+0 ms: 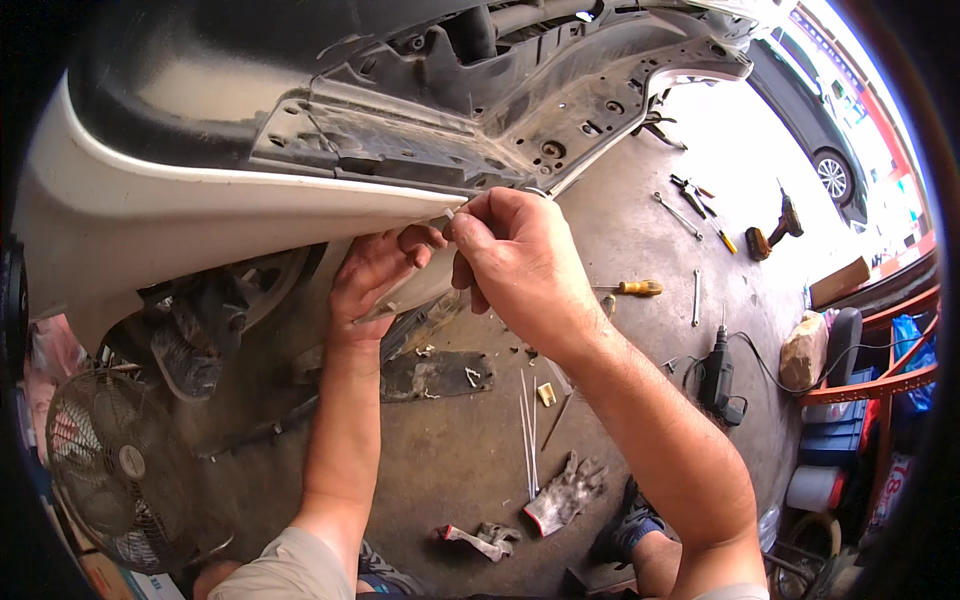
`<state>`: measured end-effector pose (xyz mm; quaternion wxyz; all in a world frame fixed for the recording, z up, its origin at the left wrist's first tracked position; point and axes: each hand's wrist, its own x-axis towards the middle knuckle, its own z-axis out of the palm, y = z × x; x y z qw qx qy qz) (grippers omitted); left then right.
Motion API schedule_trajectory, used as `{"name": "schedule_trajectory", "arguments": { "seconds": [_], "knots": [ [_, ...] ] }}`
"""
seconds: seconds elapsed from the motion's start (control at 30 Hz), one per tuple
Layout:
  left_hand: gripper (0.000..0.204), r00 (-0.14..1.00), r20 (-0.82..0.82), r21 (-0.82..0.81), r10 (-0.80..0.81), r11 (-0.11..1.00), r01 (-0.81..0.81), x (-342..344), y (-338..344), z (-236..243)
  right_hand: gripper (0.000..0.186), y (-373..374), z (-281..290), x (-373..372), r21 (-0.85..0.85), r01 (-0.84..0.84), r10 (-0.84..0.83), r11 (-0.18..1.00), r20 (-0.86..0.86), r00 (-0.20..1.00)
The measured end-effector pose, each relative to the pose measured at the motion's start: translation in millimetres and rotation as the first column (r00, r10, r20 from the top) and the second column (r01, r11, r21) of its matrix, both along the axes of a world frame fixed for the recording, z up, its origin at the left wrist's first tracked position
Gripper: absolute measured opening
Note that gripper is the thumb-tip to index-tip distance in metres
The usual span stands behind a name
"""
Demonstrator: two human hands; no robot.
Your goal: The recorder is using zip ties to secure a loose or broken fairing panel on a motorcycle.
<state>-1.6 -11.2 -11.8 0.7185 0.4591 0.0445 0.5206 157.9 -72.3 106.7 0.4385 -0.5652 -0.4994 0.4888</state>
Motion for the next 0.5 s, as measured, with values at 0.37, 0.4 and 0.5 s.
{"name": "schedule_trajectory", "arguments": {
  "seconds": [0.37,0.4,0.5],
  "knots": [
    [0.044,0.993,0.083,0.048,0.089,0.994,-0.093,2.7,-9.3,-8.5,0.018,-0.8,2.6,2.5,-0.001,-0.016,0.016,1.000,-0.004,1.000],
    [0.042,0.991,0.088,0.119,0.104,0.986,-0.115,2.0,-9.6,-6.3,0.018,-0.5,4.1,2.8,0.000,-0.024,0.024,1.000,-0.001,1.000],
    [0.038,0.992,0.112,0.019,0.055,0.998,-0.057,-0.1,-5.8,-11.6,0.017,-0.8,4.3,3.0,0.002,-0.033,0.033,0.999,0.005,0.999]
  ]
}}
